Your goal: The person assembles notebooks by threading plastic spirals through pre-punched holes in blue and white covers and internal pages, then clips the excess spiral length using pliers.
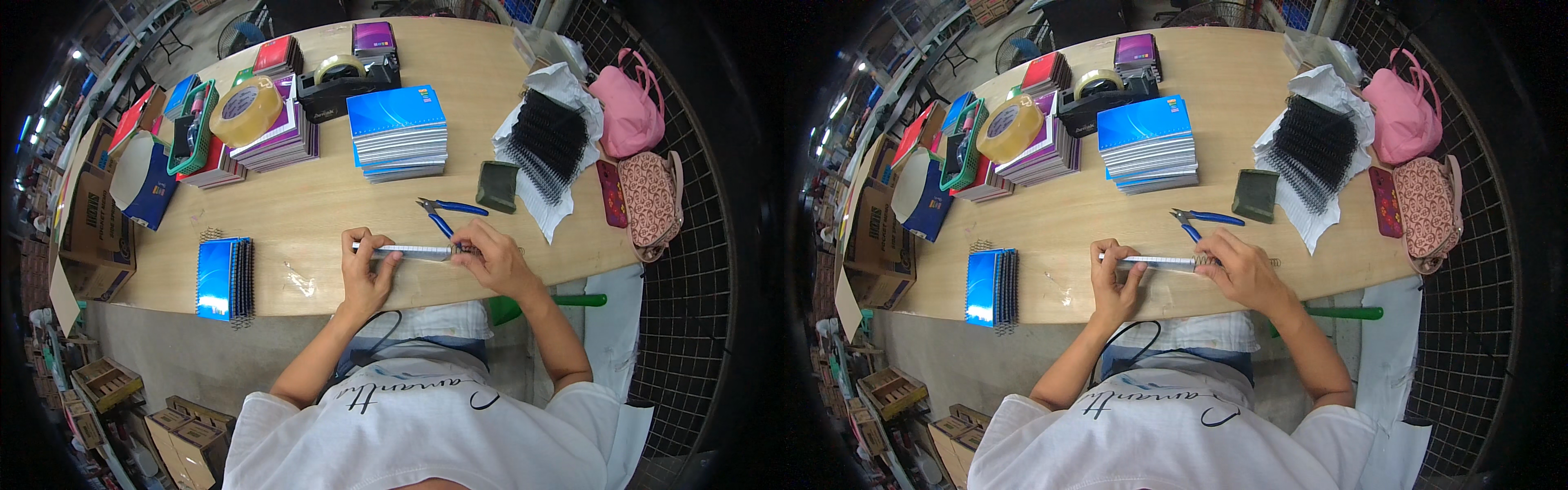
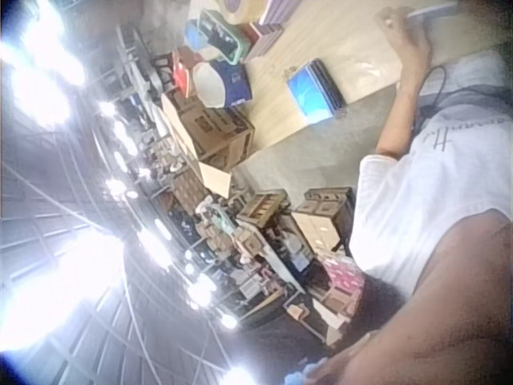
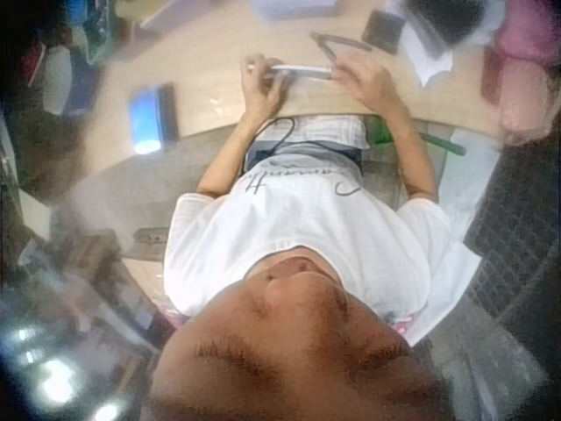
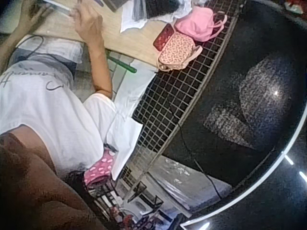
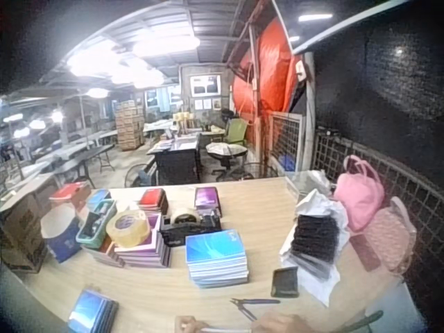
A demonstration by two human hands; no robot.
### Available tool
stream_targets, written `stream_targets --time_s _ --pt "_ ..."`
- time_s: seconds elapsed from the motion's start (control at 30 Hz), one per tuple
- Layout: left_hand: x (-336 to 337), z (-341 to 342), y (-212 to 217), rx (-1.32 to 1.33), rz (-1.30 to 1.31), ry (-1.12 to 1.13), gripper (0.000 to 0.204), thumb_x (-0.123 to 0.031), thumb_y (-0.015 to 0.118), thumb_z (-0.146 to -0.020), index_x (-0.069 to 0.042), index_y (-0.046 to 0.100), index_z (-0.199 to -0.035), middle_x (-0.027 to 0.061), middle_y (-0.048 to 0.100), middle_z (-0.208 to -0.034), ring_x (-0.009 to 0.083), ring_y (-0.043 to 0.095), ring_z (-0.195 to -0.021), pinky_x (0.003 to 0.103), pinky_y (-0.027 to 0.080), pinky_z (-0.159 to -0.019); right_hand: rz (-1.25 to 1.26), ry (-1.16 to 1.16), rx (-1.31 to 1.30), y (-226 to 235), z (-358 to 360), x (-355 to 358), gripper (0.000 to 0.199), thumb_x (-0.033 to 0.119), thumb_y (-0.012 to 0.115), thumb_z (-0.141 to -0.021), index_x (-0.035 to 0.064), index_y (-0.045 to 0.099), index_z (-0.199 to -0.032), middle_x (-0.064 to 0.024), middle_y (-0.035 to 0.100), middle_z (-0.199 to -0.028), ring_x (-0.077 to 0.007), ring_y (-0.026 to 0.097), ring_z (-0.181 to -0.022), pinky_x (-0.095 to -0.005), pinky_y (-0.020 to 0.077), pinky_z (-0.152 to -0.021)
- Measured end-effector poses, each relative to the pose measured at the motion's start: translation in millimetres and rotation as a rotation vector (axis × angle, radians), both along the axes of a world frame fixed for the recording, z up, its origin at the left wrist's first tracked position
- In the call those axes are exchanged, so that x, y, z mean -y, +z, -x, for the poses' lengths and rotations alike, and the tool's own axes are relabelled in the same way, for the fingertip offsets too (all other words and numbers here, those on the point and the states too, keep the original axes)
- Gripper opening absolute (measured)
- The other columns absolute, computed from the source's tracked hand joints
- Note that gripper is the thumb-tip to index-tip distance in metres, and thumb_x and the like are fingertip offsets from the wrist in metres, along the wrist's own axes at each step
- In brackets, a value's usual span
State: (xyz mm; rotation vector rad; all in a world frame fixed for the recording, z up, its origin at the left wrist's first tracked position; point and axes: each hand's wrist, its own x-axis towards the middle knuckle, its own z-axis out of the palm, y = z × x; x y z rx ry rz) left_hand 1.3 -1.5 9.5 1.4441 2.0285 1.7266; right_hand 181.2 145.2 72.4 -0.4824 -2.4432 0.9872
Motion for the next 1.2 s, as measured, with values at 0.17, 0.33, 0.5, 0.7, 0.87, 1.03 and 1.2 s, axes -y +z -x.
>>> stream_targets --time_s 0.17,0.33,0.5,0.7,0.87,1.03,1.2 --pt "-0.8 -1.1 -0.6 0.006 0.002 -0.006 0.019 -0.008 0.073 -0.079 -0.003 0.06 -0.092 0.0101 0.043 -0.094 0.0238 0.045 -0.091 0.033 0.038 -0.083 -0.04 0.04 0.008 7.5 8.1 5.2 0.021 0.017 0.067 -0.085 0.0012 0.066 -0.098 -0.0148 0.063 -0.082 -0.0301 0.065 -0.082 -0.0376 0.0496 -0.066" --pt "-1.3 -2.7 3.2 -0.003 0.002 0.006 0.019 -0.008 0.073 -0.079 -0.002 0.059 -0.092 0.0105 0.043 -0.094 0.0239 0.045 -0.091 0.033 0.039 -0.083 0.166 0.06 0.017 -6.4 2.0 -5.8 0.015 0.01 0.066 -0.084 0.0012 0.065 -0.095 -0.0131 0.061 -0.086 -0.0295 0.064 -0.081 -0.0366 0.049 -0.068" --pt "-3.5 -4.5 0.5 0.024 -0.021 0.021 0.018 -0.008 0.072 -0.08 -0.003 0.059 -0.092 0.0106 0.043 -0.093 0.024 0.045 -0.091 0.033 0.038 -0.083 0.045 0.051 -0.088 -3.4 2.2 -2.6 0.014 0.002 0.068 -0.078 0.0017 0.065 -0.092 -0.0125 0.06 -0.086 -0.0289 0.061 -0.075 -0.0373 0.0473 -0.068" --pt "-2.5 -3.1 1.4 0.017 0.002 0.008 0.018 -0.007 0.071 -0.08 -0.003 0.059 -0.092 0.0111 0.043 -0.095 0.024 0.044 -0.092 0.033 0.038 -0.084 -0.136 0.112 -0.212 -14.2 4.3 -7.8 0.014 0.002 0.069 -0.077 0.0018 0.064 -0.09 -0.0119 0.059 -0.085 -0.0301 0.061 -0.074 -0.0375 0.048 -0.065" --pt "-1.1 -2.9 3.6 0.021 0.019 -0.006 0.019 -0.007 0.072 -0.079 -0.003 0.059 -0.092 0.0108 0.042 -0.095 0.0239 0.044 -0.092 0.033 0.038 -0.085 -0.047 0.08 -0.021 -4.2 4.5 -0.5 0.014 0.008 0.067 -0.082 0.0018 0.063 -0.094 -0.0122 0.06 -0.084 -0.0313 0.063 -0.075 -0.0372 0.0491 -0.063" --pt "-1.2 -3.0 0.2 0.022 0.004 -0.02 0.02 -0.007 0.072 -0.079 -0.003 0.058 -0.093 0.0106 0.042 -0.096 0.0238 0.043 -0.092 0.033 0.037 -0.085 -0.066 0.083 0.069 6.4 5.2 1.5 0.02 0.013 0.066 -0.085 0.0011 0.062 -0.101 -0.0143 0.061 -0.088 -0.0324 0.063 -0.081 -0.0387 0.0499 -0.066" --pt "-3.4 -4.4 3.3 -0.014 -0.002 -0.019 0.035 -0.018 0.08 -0.074 -0.002 0.055 -0.091 0.0113 0.04 -0.096 0.0244 0.042 -0.093 0.033 0.038 -0.084 0.043 0.061 0.063 3.5 4.4 1.9 0.02 0.017 0.063 -0.089 -0.0007 0.063 -0.098 -0.0175 0.062 -0.087 -0.0334 0.063 -0.085 -0.0411 0.0492 -0.07"
